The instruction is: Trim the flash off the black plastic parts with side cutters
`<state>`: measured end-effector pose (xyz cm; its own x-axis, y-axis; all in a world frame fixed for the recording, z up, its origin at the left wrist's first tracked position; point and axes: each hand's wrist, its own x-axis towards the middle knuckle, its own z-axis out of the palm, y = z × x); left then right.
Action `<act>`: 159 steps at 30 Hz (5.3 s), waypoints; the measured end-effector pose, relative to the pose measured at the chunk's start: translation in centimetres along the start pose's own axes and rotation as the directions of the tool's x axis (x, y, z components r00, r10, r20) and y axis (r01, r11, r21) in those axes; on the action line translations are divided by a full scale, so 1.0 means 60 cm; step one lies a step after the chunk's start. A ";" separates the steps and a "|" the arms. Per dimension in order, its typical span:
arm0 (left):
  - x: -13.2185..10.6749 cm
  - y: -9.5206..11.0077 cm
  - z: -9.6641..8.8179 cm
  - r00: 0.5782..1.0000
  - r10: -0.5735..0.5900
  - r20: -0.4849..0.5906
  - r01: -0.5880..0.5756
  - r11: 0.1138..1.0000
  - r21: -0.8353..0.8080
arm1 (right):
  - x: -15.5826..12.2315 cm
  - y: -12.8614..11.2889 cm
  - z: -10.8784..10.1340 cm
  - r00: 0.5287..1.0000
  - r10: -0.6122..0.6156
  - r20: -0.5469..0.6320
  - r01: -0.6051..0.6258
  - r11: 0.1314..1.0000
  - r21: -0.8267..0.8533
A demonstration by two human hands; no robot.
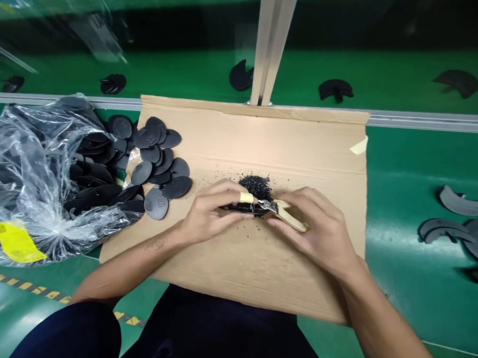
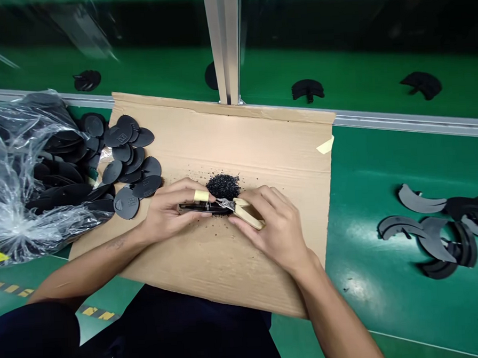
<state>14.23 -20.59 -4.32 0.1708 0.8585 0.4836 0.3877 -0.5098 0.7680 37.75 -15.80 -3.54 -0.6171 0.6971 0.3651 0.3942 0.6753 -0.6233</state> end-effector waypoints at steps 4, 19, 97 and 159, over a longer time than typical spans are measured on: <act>-0.003 0.005 0.004 0.997 -0.079 -0.002 0.078 0.990 -0.115 | 0.000 -0.011 0.003 0.993 0.115 0.037 -0.120 0.973 0.198; -0.005 0.016 0.007 0.909 -0.303 0.286 0.405 0.801 -0.441 | -0.002 -0.028 0.013 0.987 0.142 0.070 -0.157 0.847 0.507; -0.006 0.011 0.003 0.998 -0.059 0.019 0.061 0.990 -0.127 | -0.004 0.004 0.011 0.991 -0.113 -0.073 0.098 0.978 -0.185; -0.013 0.005 0.008 0.998 0.027 0.054 -0.020 0.993 -0.115 | -0.002 -0.018 0.010 0.960 -0.248 -0.127 0.161 0.865 -0.475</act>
<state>14.62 -21.39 -4.69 0.2295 0.8463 0.4807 0.2776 -0.5303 0.8011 37.01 -16.76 -3.33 -0.6041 0.5325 0.5929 0.5655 0.8107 -0.1519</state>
